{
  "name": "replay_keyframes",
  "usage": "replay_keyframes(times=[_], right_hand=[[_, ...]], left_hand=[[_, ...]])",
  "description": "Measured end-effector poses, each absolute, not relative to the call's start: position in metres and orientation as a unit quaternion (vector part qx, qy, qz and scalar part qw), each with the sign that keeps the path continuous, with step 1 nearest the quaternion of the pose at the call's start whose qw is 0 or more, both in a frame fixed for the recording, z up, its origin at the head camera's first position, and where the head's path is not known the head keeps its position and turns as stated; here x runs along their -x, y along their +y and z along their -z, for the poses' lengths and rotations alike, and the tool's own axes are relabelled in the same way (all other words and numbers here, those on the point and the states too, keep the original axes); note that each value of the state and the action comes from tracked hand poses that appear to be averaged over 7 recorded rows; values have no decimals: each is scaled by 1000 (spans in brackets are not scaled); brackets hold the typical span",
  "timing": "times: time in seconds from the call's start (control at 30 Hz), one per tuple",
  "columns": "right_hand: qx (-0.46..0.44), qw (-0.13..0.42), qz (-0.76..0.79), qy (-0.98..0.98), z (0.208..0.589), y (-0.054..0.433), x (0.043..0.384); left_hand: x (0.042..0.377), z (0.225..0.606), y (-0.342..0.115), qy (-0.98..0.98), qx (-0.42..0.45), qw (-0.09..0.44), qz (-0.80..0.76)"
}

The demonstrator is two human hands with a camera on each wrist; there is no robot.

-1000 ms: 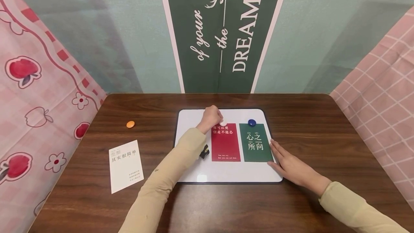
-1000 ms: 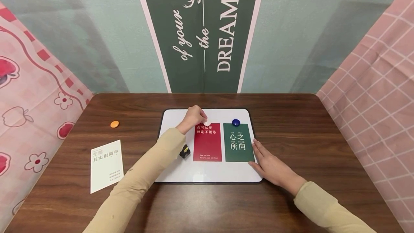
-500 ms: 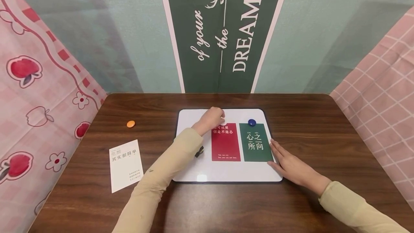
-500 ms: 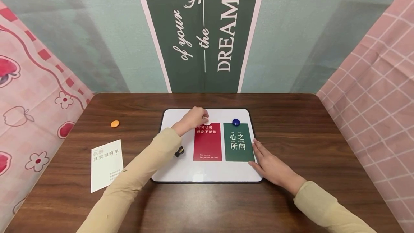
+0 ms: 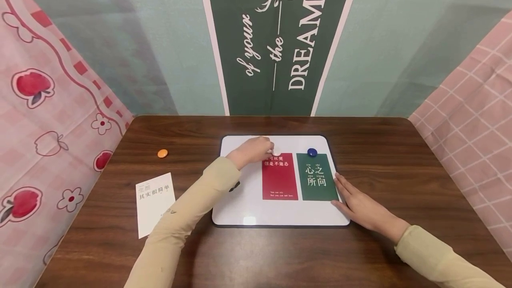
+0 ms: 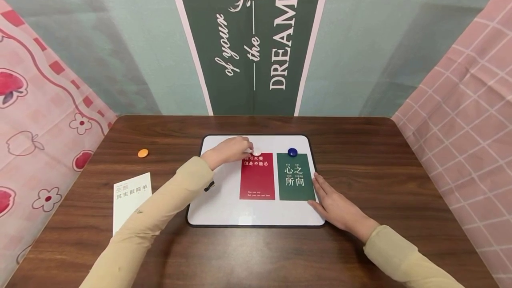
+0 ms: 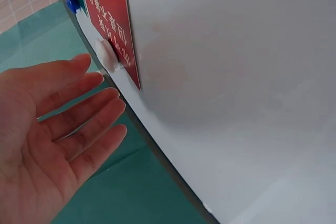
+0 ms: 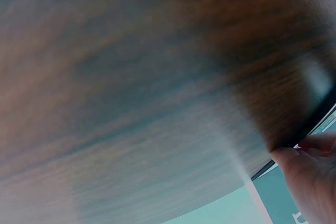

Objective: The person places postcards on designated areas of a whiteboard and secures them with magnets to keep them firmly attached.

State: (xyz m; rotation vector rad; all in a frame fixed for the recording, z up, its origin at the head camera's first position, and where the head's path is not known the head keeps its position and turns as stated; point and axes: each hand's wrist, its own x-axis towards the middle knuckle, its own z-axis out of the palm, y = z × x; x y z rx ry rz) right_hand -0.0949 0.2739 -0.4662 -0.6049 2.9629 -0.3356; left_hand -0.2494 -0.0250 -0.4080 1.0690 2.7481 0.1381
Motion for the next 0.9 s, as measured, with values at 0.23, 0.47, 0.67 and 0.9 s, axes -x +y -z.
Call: replay_keyframes(times=[0.23, 0.47, 0.67, 0.9], right_hand=[[196, 55, 109, 973, 466, 274, 95], [192, 66, 108, 973, 468, 274, 96], [196, 55, 108, 973, 474, 276, 93], [195, 54, 104, 974, 479, 277, 92]], left_hand=[[245, 406, -34, 920, -380, 92, -11], [236, 404, -46, 915, -394, 89, 2], [224, 407, -56, 911, -405, 83, 5], [212, 410, -67, 907, -415, 68, 23]])
